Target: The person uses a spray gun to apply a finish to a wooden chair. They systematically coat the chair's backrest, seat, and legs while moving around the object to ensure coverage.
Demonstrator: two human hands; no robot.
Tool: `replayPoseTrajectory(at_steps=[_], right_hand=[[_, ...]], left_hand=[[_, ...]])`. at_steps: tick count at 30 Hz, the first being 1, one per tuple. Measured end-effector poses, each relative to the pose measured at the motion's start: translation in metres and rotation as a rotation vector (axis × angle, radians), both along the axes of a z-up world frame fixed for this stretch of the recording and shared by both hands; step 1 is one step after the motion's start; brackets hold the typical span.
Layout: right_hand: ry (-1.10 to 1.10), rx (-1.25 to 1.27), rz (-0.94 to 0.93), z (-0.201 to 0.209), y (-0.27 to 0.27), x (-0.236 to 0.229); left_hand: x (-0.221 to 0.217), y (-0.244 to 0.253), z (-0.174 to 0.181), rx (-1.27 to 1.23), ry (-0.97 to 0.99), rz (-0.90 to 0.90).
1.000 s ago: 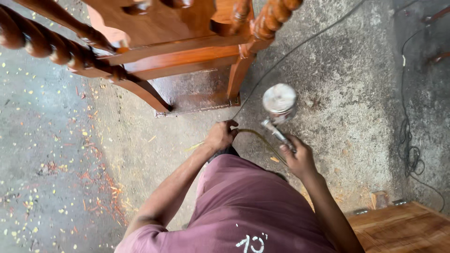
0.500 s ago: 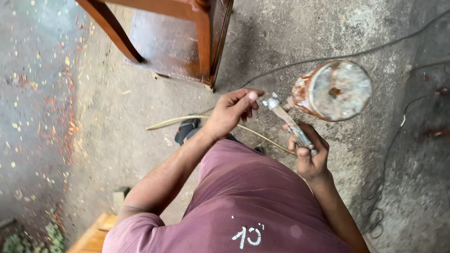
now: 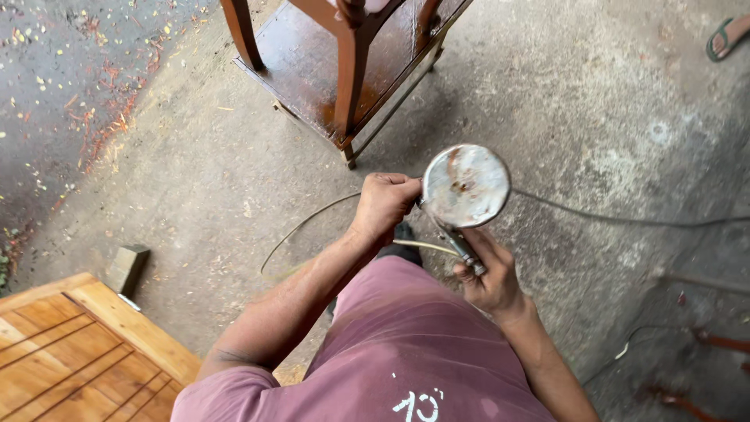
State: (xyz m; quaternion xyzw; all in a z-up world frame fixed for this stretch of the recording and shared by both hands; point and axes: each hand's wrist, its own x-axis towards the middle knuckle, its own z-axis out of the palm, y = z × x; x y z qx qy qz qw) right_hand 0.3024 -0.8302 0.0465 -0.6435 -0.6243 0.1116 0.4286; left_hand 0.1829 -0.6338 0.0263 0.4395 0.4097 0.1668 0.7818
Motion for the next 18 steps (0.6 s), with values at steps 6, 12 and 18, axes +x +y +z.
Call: replayPoseTrajectory(at_steps=[6,12,18], right_hand=[[0.383,-0.139,-0.060,0.008,-0.004,0.089],[0.913,0.182,-0.094,0.071,0.038,0.175],[0.685,0.213,-0.121,0.057,0.089,0.298]], left_hand=[[0.077,-0.028,-0.029,-0.009,-0.083,-0.042],[0.113,-0.076,-0.111,0.642,0.011,-0.695],[0.060,-0.063,-0.215,0.297,0.985,-0.700]])
